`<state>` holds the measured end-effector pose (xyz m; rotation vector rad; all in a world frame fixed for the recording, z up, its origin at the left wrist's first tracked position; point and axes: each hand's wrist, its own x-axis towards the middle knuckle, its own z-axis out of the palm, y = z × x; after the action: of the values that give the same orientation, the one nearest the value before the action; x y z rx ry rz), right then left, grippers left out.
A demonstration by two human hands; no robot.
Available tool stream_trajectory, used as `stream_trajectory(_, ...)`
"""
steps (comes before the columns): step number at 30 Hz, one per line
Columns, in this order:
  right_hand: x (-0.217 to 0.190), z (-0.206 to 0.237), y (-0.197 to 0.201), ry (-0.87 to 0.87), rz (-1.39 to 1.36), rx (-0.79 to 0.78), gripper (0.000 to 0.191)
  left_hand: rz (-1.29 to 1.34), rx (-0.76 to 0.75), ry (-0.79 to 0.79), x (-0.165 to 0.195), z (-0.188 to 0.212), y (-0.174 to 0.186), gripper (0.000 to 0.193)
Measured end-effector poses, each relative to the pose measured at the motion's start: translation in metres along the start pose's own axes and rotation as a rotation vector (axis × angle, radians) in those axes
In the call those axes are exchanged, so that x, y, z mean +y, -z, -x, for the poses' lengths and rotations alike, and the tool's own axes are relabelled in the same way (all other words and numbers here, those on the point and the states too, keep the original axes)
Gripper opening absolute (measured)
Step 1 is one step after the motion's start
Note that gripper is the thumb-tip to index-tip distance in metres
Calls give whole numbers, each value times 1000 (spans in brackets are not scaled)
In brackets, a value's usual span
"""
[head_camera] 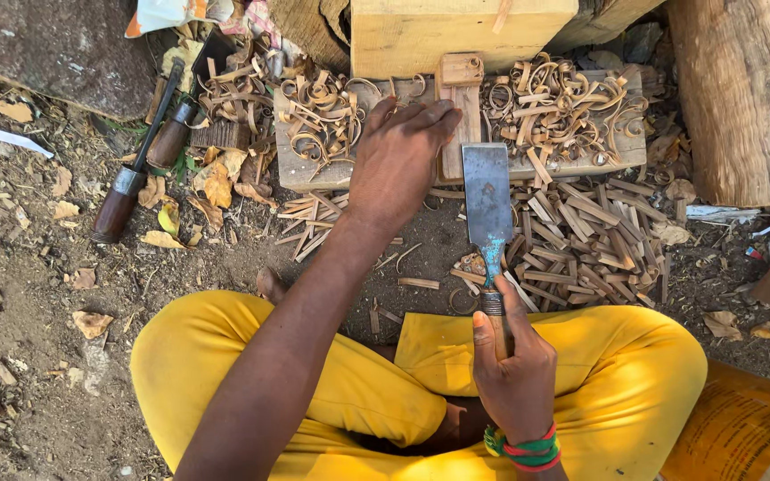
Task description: The person uses a chisel and a wooden mallet to carve a notch into a piece of wood, clearing away wood shavings by hand.
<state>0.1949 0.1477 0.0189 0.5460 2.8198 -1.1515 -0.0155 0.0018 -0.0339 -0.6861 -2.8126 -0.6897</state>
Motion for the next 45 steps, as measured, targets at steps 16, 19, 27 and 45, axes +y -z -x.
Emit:
stream_trajectory(16, -33, -2, 3, 29, -14, -23, 48, -75, 0, 55, 1, -7, -1, 45)
stream_trajectory(19, -36, -2, 3, -63, 24, -50, 50, -120, -26, 61, 5, -5, 2, 47)
stream_trajectory(27, -34, 0, 1, 99, 62, -4, 48, -59, -37, 104, 9, -5, 7, 44)
stream_trajectory(45, -49, 1, 5, -238, 219, -111, 54, -58, -2, 117, 6, -9, -4, 53)
